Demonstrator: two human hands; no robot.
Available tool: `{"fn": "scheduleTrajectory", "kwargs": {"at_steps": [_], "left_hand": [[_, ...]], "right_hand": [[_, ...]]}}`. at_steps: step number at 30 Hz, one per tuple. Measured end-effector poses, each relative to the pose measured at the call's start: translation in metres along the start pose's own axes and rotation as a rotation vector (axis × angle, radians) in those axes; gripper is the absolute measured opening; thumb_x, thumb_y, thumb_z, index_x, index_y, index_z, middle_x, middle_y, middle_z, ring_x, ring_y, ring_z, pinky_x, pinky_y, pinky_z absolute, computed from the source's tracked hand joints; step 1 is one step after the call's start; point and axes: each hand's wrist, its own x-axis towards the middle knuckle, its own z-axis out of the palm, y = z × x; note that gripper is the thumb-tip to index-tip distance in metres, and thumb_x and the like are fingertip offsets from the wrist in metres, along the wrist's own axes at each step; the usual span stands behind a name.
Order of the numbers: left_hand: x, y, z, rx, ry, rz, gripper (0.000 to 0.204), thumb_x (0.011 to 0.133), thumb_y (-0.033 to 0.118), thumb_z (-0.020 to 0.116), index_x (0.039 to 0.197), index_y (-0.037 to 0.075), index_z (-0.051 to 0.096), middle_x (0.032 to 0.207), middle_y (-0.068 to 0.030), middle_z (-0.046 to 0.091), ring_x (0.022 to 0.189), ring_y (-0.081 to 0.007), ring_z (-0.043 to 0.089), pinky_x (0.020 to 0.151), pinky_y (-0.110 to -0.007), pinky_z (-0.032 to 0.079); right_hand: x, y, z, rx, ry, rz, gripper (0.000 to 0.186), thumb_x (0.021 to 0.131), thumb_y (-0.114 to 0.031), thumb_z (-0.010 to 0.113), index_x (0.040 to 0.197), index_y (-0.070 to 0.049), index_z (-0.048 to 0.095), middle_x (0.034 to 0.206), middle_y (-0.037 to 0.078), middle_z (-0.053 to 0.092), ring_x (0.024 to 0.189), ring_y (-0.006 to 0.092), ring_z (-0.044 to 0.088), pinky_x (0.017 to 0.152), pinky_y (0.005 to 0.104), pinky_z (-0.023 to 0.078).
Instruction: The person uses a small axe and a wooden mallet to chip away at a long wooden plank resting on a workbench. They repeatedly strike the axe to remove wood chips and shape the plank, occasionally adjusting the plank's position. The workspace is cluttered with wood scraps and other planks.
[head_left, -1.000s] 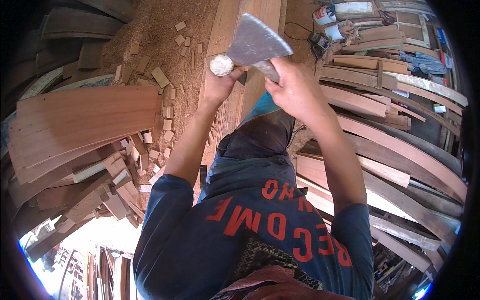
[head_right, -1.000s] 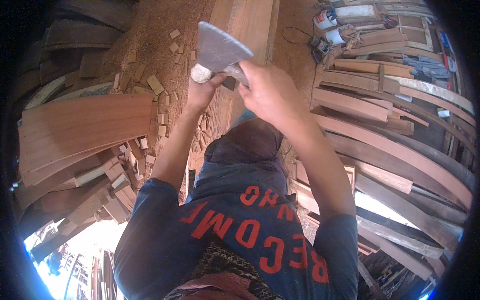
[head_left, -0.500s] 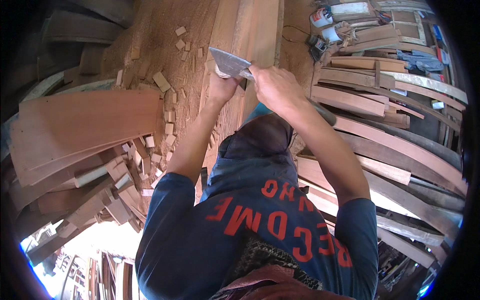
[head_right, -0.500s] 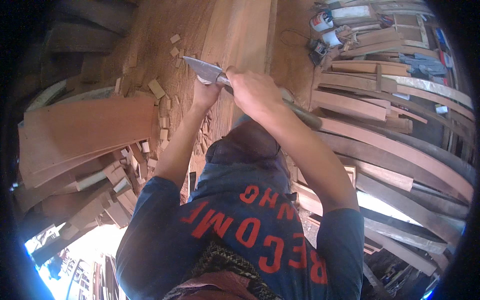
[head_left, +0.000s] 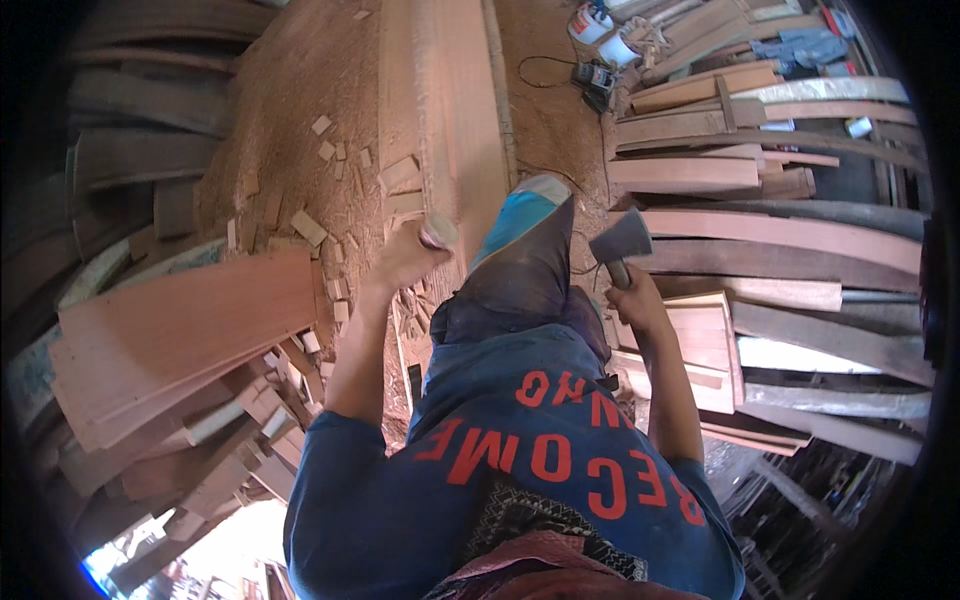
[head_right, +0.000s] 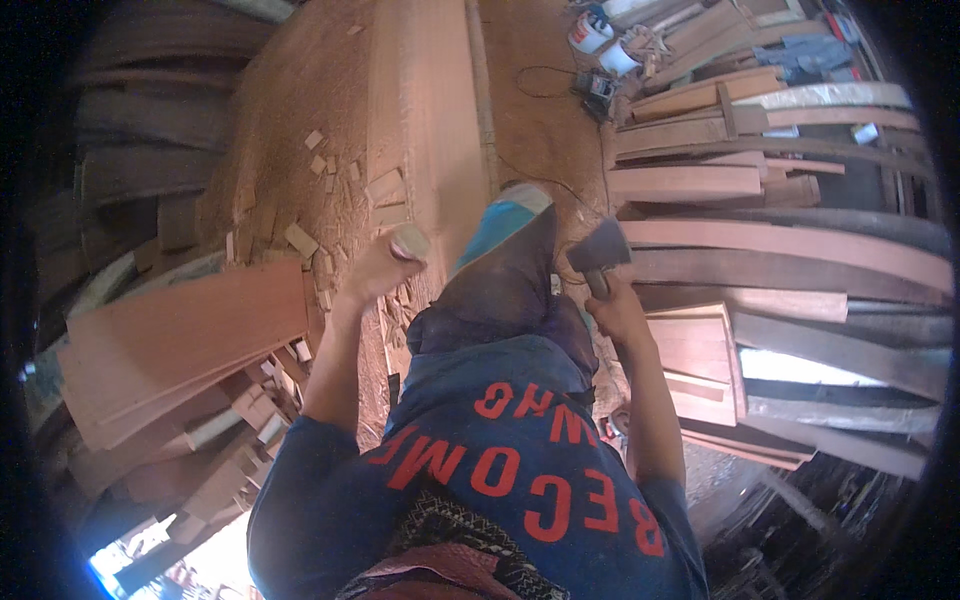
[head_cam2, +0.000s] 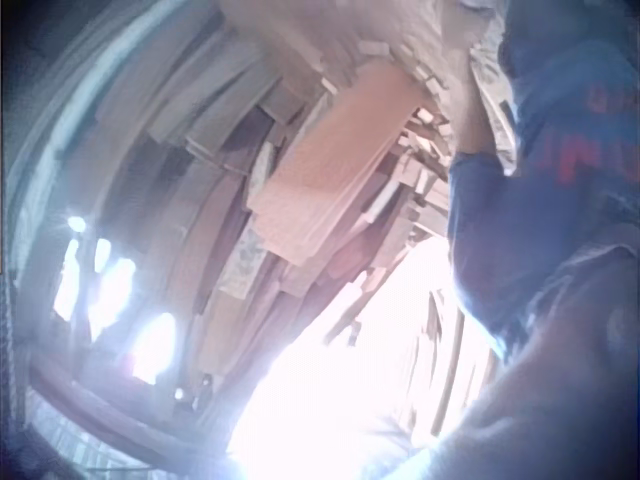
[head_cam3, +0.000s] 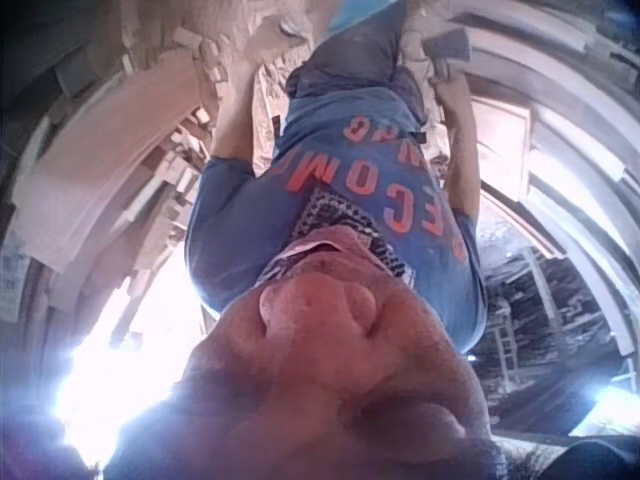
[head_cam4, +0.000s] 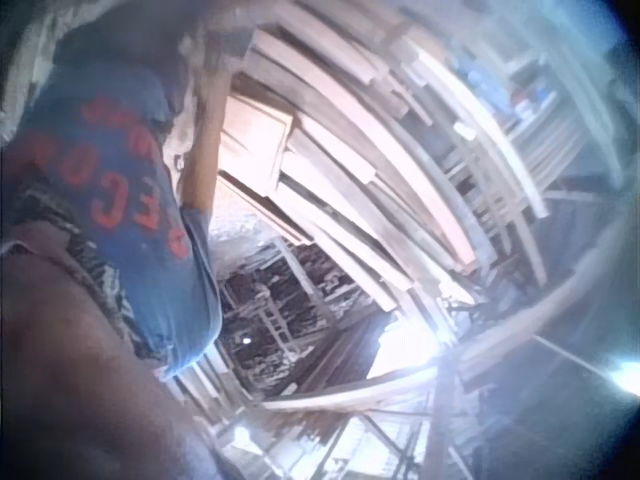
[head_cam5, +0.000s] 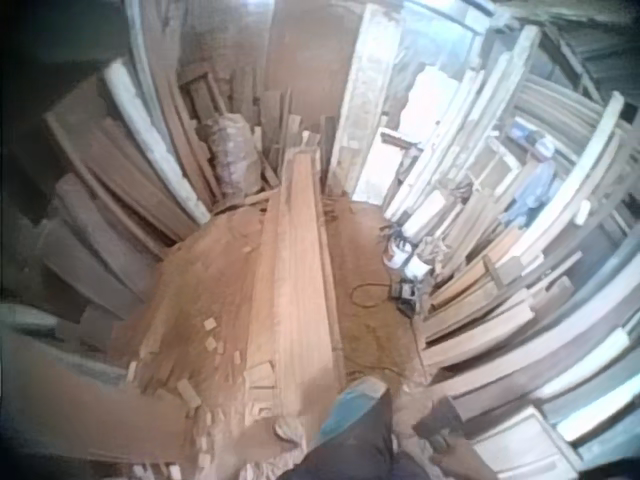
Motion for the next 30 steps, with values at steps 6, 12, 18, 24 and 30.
{"fn": "scheduleTrajectory", "kwargs": {"at_steps": [6, 12, 18, 24, 30], "left_hand": [[-0.016, 0.107, 0.044, 0.317, -0.372, 0.034, 0.054, 0.076, 0.021, 0.085, 0.124, 0.003, 0.070, 0.116, -0.0187, 0.075, 0.109, -0.0319, 0.072, 0.097, -0.039, 0.054], [0.003, 0.176, 0.120, 0.721, -0.412, 0.122, 0.060, 0.074, 0.028, 0.086, 0.127, 0.006, 0.068, 0.113, -0.0202, 0.076, 0.109, -0.0358, 0.072, 0.095, -0.044, 0.056], [0.041, 0.200, 0.207, 0.746, -0.683, 0.194, 0.053, 0.074, 0.022, 0.089, 0.119, 0.004, 0.070, 0.110, -0.0175, 0.077, 0.107, -0.0325, 0.074, 0.092, -0.043, 0.057], [0.069, 0.236, 0.332, 1.052, -1.031, 0.291, 0.046, 0.076, 0.017, 0.087, 0.116, 0.002, 0.071, 0.108, -0.0150, 0.078, 0.104, -0.0293, 0.075, 0.092, -0.041, 0.056], [0.080, 0.246, 0.436, 1.300, -1.416, 0.416, 0.049, 0.074, 0.019, 0.087, 0.117, 0.001, 0.071, 0.109, -0.0166, 0.078, 0.104, -0.0308, 0.075, 0.089, -0.042, 0.057]], "right_hand": [[-0.062, 0.151, 0.040, 0.472, 0.141, 0.322, 0.025, 0.086, -0.006, 0.077, 0.100, -0.004, 0.058, 0.064, 0.004, 0.056, 0.045, 0.0162, 0.054, 0.040, 0.0331, 0.043], [-0.130, 0.269, 0.112, 1.001, 0.283, 0.630, 0.023, 0.085, 0.000, 0.075, 0.097, -0.005, 0.056, 0.063, 0.004, 0.055, 0.045, 0.0160, 0.053, 0.039, 0.0328, 0.041], [-0.201, 0.404, 0.308, 0.472, 0.794, 0.796, 0.037, 0.077, -0.014, 0.080, 0.108, 0.000, 0.067, 0.078, 0.014, 0.070, 0.075, 0.0334, 0.072, 0.067, 0.0481, 0.059], [-0.277, 0.299, 0.265, 0.907, 0.589, 1.579, 0.075, 0.077, -0.046, 0.083, 0.140, -0.011, 0.063, 0.161, 0.018, 0.036, 0.149, 0.0429, 0.035, 0.116, 0.0589, 0.038], [-0.271, 0.235, 0.327, 1.135, 1.012, 2.113, 0.065, 0.079, -0.048, 0.082, 0.134, -0.016, 0.068, 0.153, 0.016, 0.040, 0.144, 0.0419, 0.035, 0.115, 0.0647, 0.031]]}}
